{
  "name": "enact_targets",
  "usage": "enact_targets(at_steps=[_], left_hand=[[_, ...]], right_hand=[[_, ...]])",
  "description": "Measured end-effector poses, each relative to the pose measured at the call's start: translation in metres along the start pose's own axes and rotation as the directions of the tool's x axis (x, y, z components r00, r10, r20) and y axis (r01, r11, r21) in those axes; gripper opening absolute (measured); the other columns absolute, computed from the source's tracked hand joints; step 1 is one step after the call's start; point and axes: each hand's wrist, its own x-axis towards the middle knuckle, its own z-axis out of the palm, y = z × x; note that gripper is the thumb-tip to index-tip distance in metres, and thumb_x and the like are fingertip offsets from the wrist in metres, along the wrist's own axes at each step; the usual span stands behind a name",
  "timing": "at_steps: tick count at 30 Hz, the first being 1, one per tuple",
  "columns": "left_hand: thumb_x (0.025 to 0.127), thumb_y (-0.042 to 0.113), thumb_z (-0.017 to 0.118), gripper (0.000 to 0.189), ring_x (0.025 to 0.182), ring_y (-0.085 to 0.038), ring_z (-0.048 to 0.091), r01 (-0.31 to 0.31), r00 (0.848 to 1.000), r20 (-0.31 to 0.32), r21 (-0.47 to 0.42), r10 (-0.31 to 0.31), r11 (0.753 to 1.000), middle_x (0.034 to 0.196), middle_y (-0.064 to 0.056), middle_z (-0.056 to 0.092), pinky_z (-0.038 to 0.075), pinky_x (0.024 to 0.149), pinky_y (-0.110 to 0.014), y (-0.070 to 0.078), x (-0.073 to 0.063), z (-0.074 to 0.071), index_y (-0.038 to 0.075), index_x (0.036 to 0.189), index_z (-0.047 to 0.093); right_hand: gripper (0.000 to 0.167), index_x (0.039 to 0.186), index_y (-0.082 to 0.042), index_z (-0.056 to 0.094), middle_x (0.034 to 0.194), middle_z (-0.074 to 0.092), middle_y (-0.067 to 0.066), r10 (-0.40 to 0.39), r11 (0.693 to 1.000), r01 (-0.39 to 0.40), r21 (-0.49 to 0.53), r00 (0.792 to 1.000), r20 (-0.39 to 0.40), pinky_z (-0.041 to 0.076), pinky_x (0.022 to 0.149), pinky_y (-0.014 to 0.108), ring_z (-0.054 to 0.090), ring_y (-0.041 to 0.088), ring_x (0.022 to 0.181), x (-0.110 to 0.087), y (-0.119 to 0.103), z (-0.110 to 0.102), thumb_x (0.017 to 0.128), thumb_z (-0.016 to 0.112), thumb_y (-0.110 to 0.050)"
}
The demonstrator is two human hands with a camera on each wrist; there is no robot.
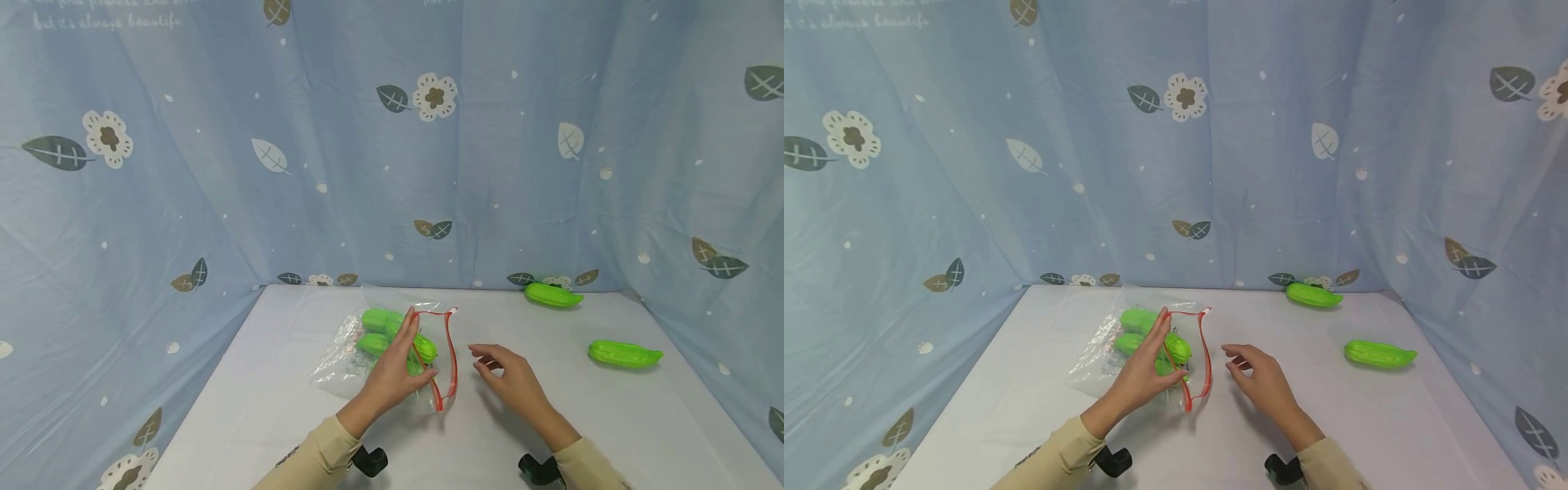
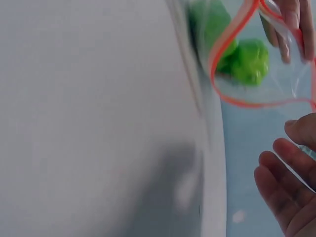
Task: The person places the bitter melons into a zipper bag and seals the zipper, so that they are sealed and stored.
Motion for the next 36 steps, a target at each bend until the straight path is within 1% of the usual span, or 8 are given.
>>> enact_targets(at_steps=[7, 10, 14, 17, 23, 30, 34, 36], left_hand=[[0.087, 0.025, 0.083, 0.102, 0.146, -0.028, 0.039, 0.006, 1.0, 0.006, 0.003, -0.006, 1.0, 0.172, -0.003, 0.009, 0.048, 0.105, -0.046, -0.001, 0.0, 0.0, 0.009, 0.164, 0.018], [0.087, 0.024, 0.083, 0.102, 0.146, -0.029, 0.039, 0.0, 1.0, 0.004, 0.004, 0.0, 1.0, 0.171, -0.006, 0.01, 0.047, 0.106, -0.047, -0.002, 0.0, 0.001, 0.008, 0.164, 0.018], [0.086, 0.024, 0.083, 0.102, 0.147, -0.029, 0.038, 0.0, 1.0, 0.004, -0.002, 0.0, 1.0, 0.171, -0.007, 0.01, 0.046, 0.107, -0.048, -0.002, 0.001, 0.001, 0.008, 0.164, 0.018], [0.087, 0.024, 0.082, 0.102, 0.147, -0.028, 0.037, 0.001, 1.0, 0.006, -0.004, -0.001, 1.0, 0.171, -0.006, 0.01, 0.046, 0.107, -0.048, -0.002, 0.001, 0.001, 0.008, 0.164, 0.017], [0.087, 0.024, 0.082, 0.102, 0.148, -0.028, 0.035, 0.006, 1.0, 0.012, -0.014, -0.006, 1.0, 0.172, -0.003, 0.008, 0.046, 0.108, -0.048, -0.002, 0.001, 0.001, 0.009, 0.164, 0.017], [0.087, 0.023, 0.082, 0.101, 0.148, -0.028, 0.036, 0.0, 1.0, 0.011, -0.012, 0.0, 1.0, 0.171, -0.006, 0.01, 0.046, 0.107, -0.048, -0.002, 0.002, 0.0, 0.007, 0.163, 0.018], [0.087, 0.023, 0.082, 0.1, 0.148, -0.027, 0.034, 0.005, 1.0, 0.01, -0.018, -0.005, 1.0, 0.172, 0.001, 0.008, 0.046, 0.108, -0.047, -0.003, 0.002, 0.0, 0.006, 0.163, 0.019], [0.087, 0.023, 0.082, 0.099, 0.149, -0.026, 0.034, 0.008, 1.0, 0.008, -0.022, -0.007, 1.0, 0.171, 0.003, 0.007, 0.045, 0.108, -0.047, -0.003, 0.003, 0.0, 0.005, 0.163, 0.02]], right_hand=[[0.038, 0.127, -0.011, 0.071, 0.105, 0.073, 0.0, 0.066, 0.996, -0.066, -0.059, 0.998, 0.011, 0.06, 0.077, 0.035, 0.069, 0.013, 0.089, -0.01, 0.018, -0.021, 0.089, 0.077, -0.005], [0.039, 0.127, -0.01, 0.07, 0.105, 0.073, 0.002, 0.078, 0.994, -0.078, -0.072, 0.997, -0.004, 0.06, 0.076, 0.035, 0.069, 0.015, 0.089, -0.015, 0.026, -0.03, 0.089, 0.076, -0.004], [0.04, 0.127, -0.008, 0.07, 0.104, 0.073, 0.004, 0.078, 0.992, -0.081, -0.097, 0.996, -0.035, 0.059, 0.073, 0.034, 0.069, 0.017, 0.088, -0.021, 0.038, -0.04, 0.088, 0.077, -0.002], [0.04, 0.127, -0.007, 0.069, 0.104, 0.073, 0.005, 0.097, 0.986, -0.102, -0.13, 0.994, -0.043, 0.059, 0.073, 0.033, 0.07, 0.019, 0.088, -0.024, 0.045, -0.047, 0.088, 0.077, -0.004], [0.04, 0.13, -0.005, 0.067, 0.108, 0.072, 0.009, 0.179, 0.971, -0.183, -0.156, 0.983, -0.036, 0.059, 0.075, 0.031, 0.07, 0.025, 0.093, -0.033, 0.059, -0.064, 0.091, 0.074, -0.007], [0.039, 0.13, -0.001, 0.066, 0.108, 0.072, 0.014, 0.23, 0.956, -0.237, -0.172, 0.971, -0.06, 0.058, 0.074, 0.031, 0.069, 0.03, 0.093, -0.044, 0.076, -0.082, 0.093, 0.073, -0.01], [0.041, 0.131, 0.001, 0.064, 0.108, 0.072, 0.018, 0.269, 0.941, -0.279, -0.192, 0.96, -0.078, 0.058, 0.072, 0.031, 0.07, 0.032, 0.093, -0.05, 0.084, -0.092, 0.094, 0.073, -0.014], [0.043, 0.132, 0.002, 0.063, 0.108, 0.071, 0.02, 0.288, 0.934, -0.3, -0.195, 0.954, -0.085, 0.059, 0.072, 0.035, 0.07, 0.034, 0.093, -0.051, 0.088, -0.097, 0.095, 0.073, -0.016]])
